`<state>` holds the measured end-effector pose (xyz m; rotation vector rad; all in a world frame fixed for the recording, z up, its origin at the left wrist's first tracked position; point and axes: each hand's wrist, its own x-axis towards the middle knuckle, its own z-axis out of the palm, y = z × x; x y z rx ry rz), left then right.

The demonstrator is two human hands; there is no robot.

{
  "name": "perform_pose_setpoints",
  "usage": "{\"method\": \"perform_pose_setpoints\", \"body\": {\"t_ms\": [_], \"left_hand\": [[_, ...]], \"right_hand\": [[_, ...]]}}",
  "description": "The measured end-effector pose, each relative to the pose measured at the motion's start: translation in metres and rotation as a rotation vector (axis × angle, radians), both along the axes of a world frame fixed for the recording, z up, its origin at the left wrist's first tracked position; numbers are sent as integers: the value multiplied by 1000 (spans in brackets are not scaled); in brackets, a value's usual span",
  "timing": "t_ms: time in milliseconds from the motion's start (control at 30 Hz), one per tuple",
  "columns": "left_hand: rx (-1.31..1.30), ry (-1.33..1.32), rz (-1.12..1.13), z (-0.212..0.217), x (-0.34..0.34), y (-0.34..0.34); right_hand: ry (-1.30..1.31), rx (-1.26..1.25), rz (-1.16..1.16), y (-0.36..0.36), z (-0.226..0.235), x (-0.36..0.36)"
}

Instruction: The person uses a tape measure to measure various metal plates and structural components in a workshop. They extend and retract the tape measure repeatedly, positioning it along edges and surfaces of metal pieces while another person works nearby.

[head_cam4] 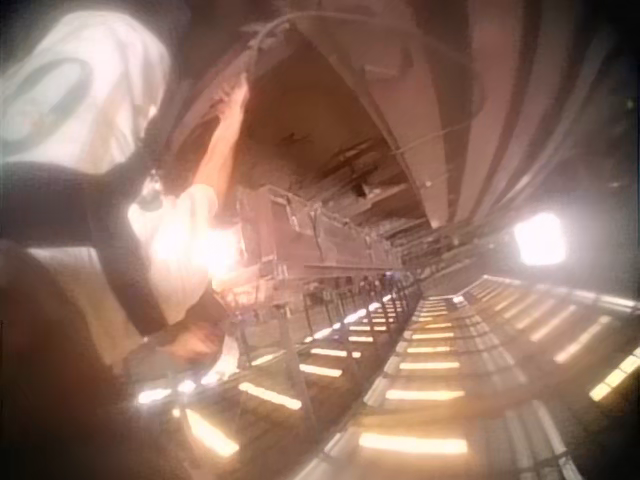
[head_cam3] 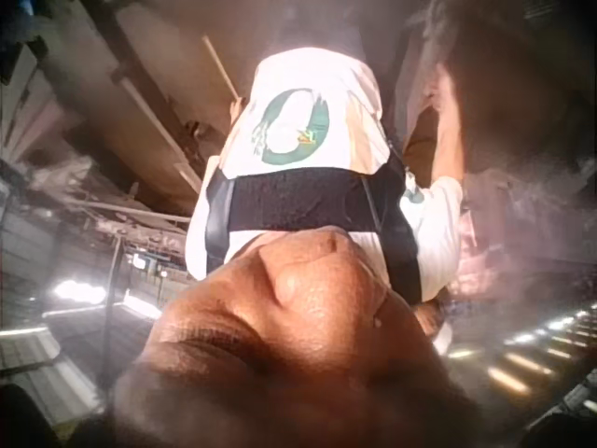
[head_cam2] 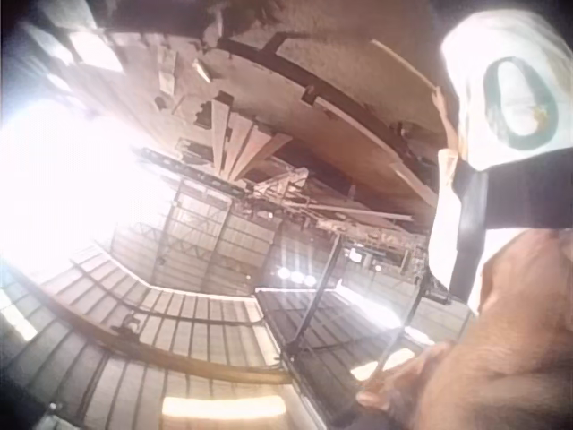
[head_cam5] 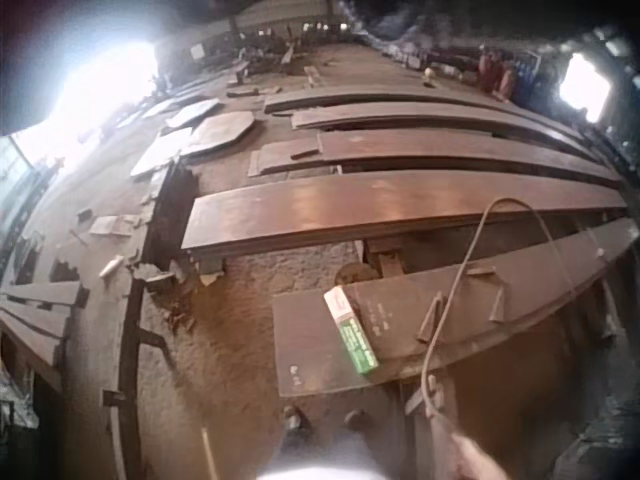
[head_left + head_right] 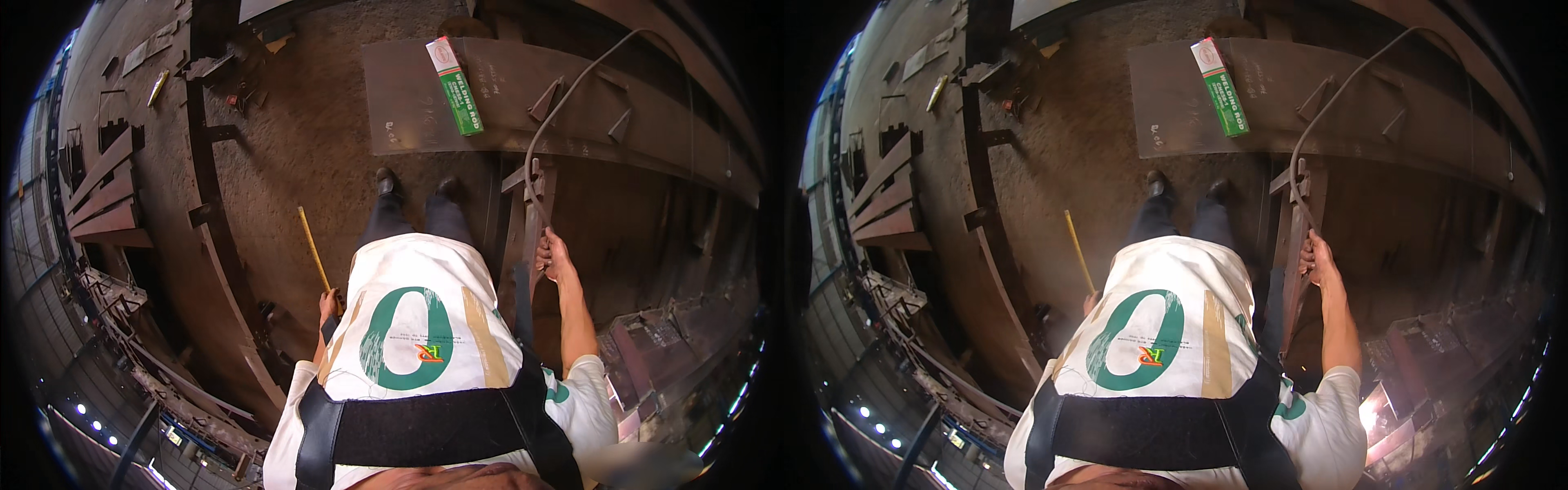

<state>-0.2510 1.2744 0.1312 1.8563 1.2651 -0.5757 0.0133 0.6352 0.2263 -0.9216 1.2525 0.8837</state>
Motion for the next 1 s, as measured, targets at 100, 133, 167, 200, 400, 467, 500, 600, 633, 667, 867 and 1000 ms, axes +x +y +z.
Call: {"method": "perform_pose_setpoints", "body": {"t_ms": [100,133,167,200,400,467,500,600,633,667,867,1000], "left_hand": [[44,16,-134,-8,-26,-17],[36,31,-160,-11,-26,-15],[-8,61,-60,-15,-27,-16],[-49,85,46,-15,-21,-21],[-132,-37,491,24,7,-28],[-78,-36,484,45,4,-37],[-51,-36,483,54,3,-44],[-35,44,478,69,-3,-50],[-30,73,490,68,-19,-52],[-29,90,494,60,-30,-51],[-1,121,390,34,-70,-28],[-36,-6,449,42,-58,-10]], "right_hand": [[-22,5,71,-5,-22,2],[-4,42,65,-4,-30,7],[14,80,63,-4,-38,13],[15,61,87,5,-47,19],[78,-22,114,29,-138,7],[43,6,109,30,-166,3],[44,-39,145,31,-181,2],[11,-196,227,44,-217,-15],[19,-201,238,48,-225,-20],[15,-208,239,52,-230,-17],[32,-242,203,70,-267,-18],[90,-331,187,77,-293,-12]]}}
